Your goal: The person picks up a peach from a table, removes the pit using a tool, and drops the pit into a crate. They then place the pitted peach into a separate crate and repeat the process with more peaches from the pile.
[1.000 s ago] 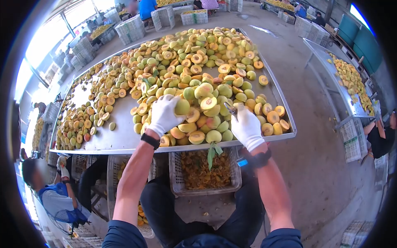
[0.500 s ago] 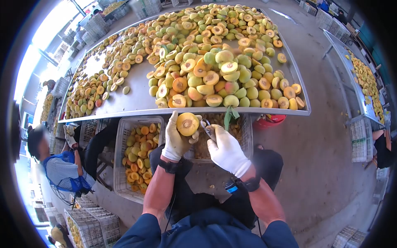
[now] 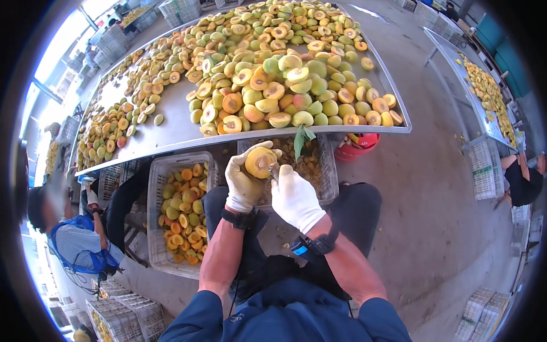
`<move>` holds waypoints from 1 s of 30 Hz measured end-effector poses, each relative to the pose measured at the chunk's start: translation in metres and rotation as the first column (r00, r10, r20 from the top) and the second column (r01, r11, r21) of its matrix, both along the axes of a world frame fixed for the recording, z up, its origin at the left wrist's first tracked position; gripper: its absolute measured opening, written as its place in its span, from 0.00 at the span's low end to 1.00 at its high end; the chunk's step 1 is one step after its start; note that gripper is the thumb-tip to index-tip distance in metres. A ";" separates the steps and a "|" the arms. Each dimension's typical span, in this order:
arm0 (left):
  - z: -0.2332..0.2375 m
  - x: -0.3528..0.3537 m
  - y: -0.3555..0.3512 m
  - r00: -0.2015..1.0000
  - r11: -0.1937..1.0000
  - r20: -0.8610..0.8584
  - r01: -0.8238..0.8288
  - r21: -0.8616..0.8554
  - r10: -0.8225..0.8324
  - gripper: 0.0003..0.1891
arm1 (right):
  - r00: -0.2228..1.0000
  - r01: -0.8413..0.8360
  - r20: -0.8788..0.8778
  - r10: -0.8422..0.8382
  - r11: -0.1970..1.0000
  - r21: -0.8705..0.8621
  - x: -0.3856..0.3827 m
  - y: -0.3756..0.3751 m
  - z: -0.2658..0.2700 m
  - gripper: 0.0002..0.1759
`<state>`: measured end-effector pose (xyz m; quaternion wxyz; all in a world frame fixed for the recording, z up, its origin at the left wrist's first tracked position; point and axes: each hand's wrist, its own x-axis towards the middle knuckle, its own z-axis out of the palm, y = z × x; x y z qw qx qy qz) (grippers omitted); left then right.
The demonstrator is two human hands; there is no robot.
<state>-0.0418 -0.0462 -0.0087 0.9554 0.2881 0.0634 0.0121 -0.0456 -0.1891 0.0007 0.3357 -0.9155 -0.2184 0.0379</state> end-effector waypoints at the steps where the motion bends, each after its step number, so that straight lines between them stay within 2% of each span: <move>1: -0.003 0.000 0.001 1.000 1.000 0.012 0.014 -0.020 -0.014 0.30 | 0.999 0.003 -0.036 -0.003 1.000 0.000 0.000 -0.001 -0.001 0.15; 5: -0.016 -0.001 0.001 0.999 0.998 -0.026 0.031 -0.048 -0.033 0.28 | 0.997 -0.003 -0.078 0.002 1.000 -0.003 -0.003 0.001 0.002 0.16; 8: -0.017 -0.003 -0.004 0.998 0.999 -0.029 -0.049 -0.002 0.049 0.26 | 0.987 0.003 -0.161 0.003 0.999 0.035 -0.004 0.005 0.000 0.16; 10: -0.020 -0.004 -0.004 0.999 0.984 -0.013 -0.034 -0.173 0.032 0.26 | 0.991 -0.007 -0.130 0.018 0.996 0.088 -0.005 0.008 -0.009 0.15; 13: -0.023 -0.005 -0.003 0.999 0.976 -0.004 -0.043 -0.212 0.043 0.26 | 0.998 -0.021 -0.047 0.030 0.983 0.184 -0.009 0.013 -0.012 0.11; 17: -0.025 -0.005 -0.001 0.997 0.976 -0.032 -0.079 -0.204 0.074 0.26 | 0.998 -0.050 -0.040 0.057 0.987 0.151 -0.007 0.016 -0.013 0.12; 20: -0.026 -0.006 0.002 0.998 0.974 -0.056 -0.048 -0.223 0.036 0.25 | 0.988 -0.073 -0.133 0.082 0.995 0.074 -0.007 0.014 -0.009 0.14; 22: -0.027 -0.005 0.006 0.999 0.995 -0.019 0.025 -0.095 -0.027 0.25 | 0.981 -0.124 -0.150 0.127 0.992 0.031 -0.008 0.011 -0.008 0.15; 23: -0.026 -0.004 0.009 0.999 0.995 -0.019 0.028 -0.096 -0.030 0.25 | 0.981 -0.120 -0.150 0.124 0.992 0.030 -0.008 0.008 -0.010 0.15; 25: -0.019 -0.004 0.012 0.967 0.981 -0.190 0.186 0.056 -0.172 0.23 | 0.975 -0.163 -0.155 0.158 0.986 -0.017 -0.009 0.001 -0.015 0.15; 26: -0.017 -0.002 0.012 0.966 0.981 -0.192 0.188 0.055 -0.174 0.23 | 0.975 -0.161 -0.157 0.156 0.987 -0.017 -0.008 -0.003 -0.016 0.15; 28: -0.015 0.002 0.010 0.930 0.973 -0.299 0.230 0.015 -0.216 0.21 | 0.965 -0.193 -0.174 0.195 0.981 0.024 -0.005 -0.010 -0.012 0.16; 29: -0.024 0.004 0.005 0.957 0.991 -0.275 0.118 0.065 -0.095 0.19 | 0.955 -0.149 -0.254 0.155 0.988 0.045 -0.002 -0.009 -0.011 0.16; 30: -0.020 0.002 0.001 0.956 0.990 -0.277 0.122 0.068 -0.099 0.19 | 0.955 -0.144 -0.255 0.152 0.988 0.048 -0.003 -0.007 -0.013 0.16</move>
